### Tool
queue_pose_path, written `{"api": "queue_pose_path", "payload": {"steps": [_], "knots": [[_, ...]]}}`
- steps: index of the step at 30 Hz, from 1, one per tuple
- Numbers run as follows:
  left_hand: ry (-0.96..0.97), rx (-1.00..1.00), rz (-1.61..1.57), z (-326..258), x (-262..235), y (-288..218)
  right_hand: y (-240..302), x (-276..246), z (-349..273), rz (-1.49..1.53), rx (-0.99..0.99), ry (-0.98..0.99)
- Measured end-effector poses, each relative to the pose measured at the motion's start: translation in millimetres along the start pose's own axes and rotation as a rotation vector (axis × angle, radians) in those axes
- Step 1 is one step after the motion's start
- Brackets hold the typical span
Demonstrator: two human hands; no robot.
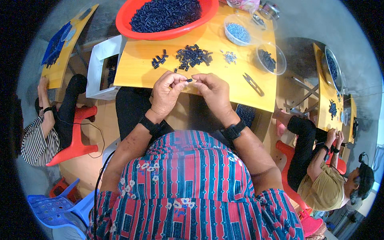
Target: Manually assembling small blue plastic components at a workshop table.
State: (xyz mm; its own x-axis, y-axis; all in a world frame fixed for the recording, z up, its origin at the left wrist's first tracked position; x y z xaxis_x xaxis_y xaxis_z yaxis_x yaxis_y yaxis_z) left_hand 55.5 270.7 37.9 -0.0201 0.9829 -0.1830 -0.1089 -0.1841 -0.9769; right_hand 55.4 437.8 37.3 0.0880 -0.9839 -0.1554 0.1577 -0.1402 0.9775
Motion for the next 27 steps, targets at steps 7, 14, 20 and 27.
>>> {"api": "queue_pose_path", "payload": {"steps": [7, 14, 20, 27], "knots": [[0.024, 0.035, -0.036, -2.1, 5.6, -7.5, 8.8, -1.4, -0.5, -0.048, -0.144, 0.013], [0.064, -0.164, -0.305, -4.9, 17.5, 9.9, 0.1, 0.5, -4.8, 0.073, -0.007, -0.045], [0.123, -0.171, -0.328, -6.5, 21.3, 10.5, -1.9, -2.8, -5.0, 0.083, 0.017, -0.037], [0.156, -0.166, -0.404, -5.1, 23.9, 13.4, -4.1, -0.8, -4.8, 0.224, 0.031, -0.005]]}}
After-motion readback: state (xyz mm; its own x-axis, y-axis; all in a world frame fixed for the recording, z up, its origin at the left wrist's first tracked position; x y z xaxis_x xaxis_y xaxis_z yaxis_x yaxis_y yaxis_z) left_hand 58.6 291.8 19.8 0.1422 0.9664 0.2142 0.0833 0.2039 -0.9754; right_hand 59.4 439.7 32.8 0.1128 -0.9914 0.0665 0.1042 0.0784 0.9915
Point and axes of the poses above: each hand's wrist, its own z-axis towards the middle knuckle, its own x-axis out of the palm, y = z × x, the point moved 7 cm from there along z, towards the middle knuckle, and after that the axes turned 10 degrees about -x, right-handed, at the moved point
